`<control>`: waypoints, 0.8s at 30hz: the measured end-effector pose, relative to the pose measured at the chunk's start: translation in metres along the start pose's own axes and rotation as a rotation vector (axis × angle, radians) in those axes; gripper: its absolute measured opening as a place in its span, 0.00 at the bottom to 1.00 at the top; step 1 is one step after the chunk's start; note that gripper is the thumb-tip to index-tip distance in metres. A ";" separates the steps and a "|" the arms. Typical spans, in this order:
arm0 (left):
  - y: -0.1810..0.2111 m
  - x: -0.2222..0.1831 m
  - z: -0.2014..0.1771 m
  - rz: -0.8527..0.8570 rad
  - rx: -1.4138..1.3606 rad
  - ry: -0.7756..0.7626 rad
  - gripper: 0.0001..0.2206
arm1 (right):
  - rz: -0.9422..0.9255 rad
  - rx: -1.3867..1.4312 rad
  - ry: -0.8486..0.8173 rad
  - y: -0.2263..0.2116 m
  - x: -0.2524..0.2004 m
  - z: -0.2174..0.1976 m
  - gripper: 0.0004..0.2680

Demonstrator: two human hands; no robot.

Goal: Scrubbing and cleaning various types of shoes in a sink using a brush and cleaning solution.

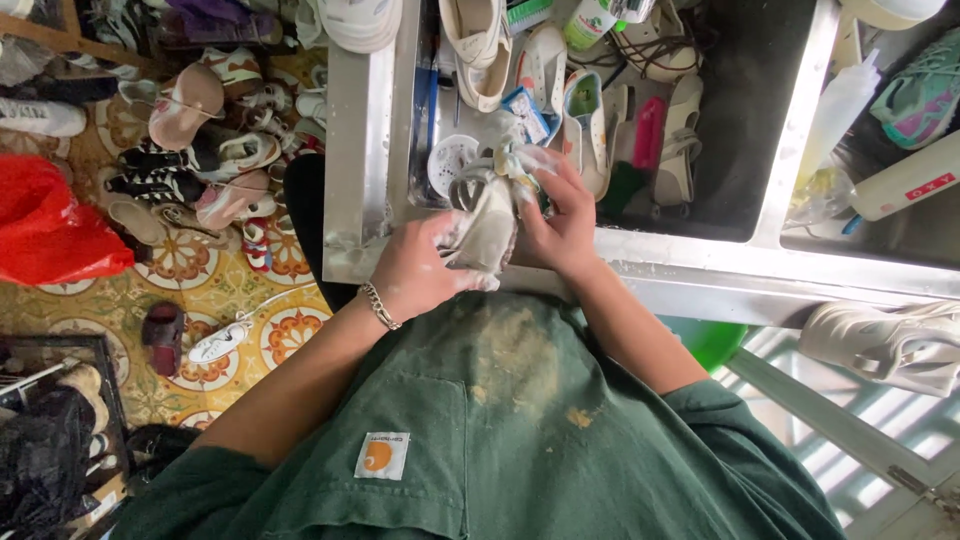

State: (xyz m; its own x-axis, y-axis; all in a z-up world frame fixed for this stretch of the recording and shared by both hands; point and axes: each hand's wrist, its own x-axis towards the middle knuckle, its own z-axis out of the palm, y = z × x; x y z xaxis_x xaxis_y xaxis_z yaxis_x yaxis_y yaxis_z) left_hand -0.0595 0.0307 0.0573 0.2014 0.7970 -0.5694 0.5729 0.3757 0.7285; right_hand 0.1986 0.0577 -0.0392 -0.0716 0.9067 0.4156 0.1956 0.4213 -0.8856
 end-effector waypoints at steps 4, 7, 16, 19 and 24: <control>0.029 -0.006 0.011 0.123 -0.121 0.085 0.24 | -0.038 0.029 0.062 -0.001 -0.001 -0.024 0.06; 0.049 -0.010 0.012 0.136 -0.233 0.079 0.19 | -0.025 0.110 0.053 -0.017 -0.011 -0.037 0.10; 0.047 0.000 0.050 0.102 -0.120 0.118 0.07 | -0.123 0.059 0.063 -0.039 -0.042 -0.023 0.07; 0.044 -0.001 0.055 0.027 -0.122 0.097 0.10 | -0.088 0.036 0.119 -0.031 -0.033 -0.028 0.06; 0.066 -0.014 0.044 -0.006 -0.147 0.134 0.09 | -0.089 0.138 0.121 -0.045 -0.036 -0.017 0.06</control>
State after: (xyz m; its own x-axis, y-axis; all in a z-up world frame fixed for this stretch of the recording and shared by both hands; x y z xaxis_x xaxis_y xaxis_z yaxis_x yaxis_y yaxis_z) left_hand 0.0103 0.0240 0.0966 0.0851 0.8466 -0.5253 0.4496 0.4379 0.7785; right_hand 0.2088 0.0055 -0.0113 0.0375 0.8606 0.5079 0.0573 0.5056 -0.8609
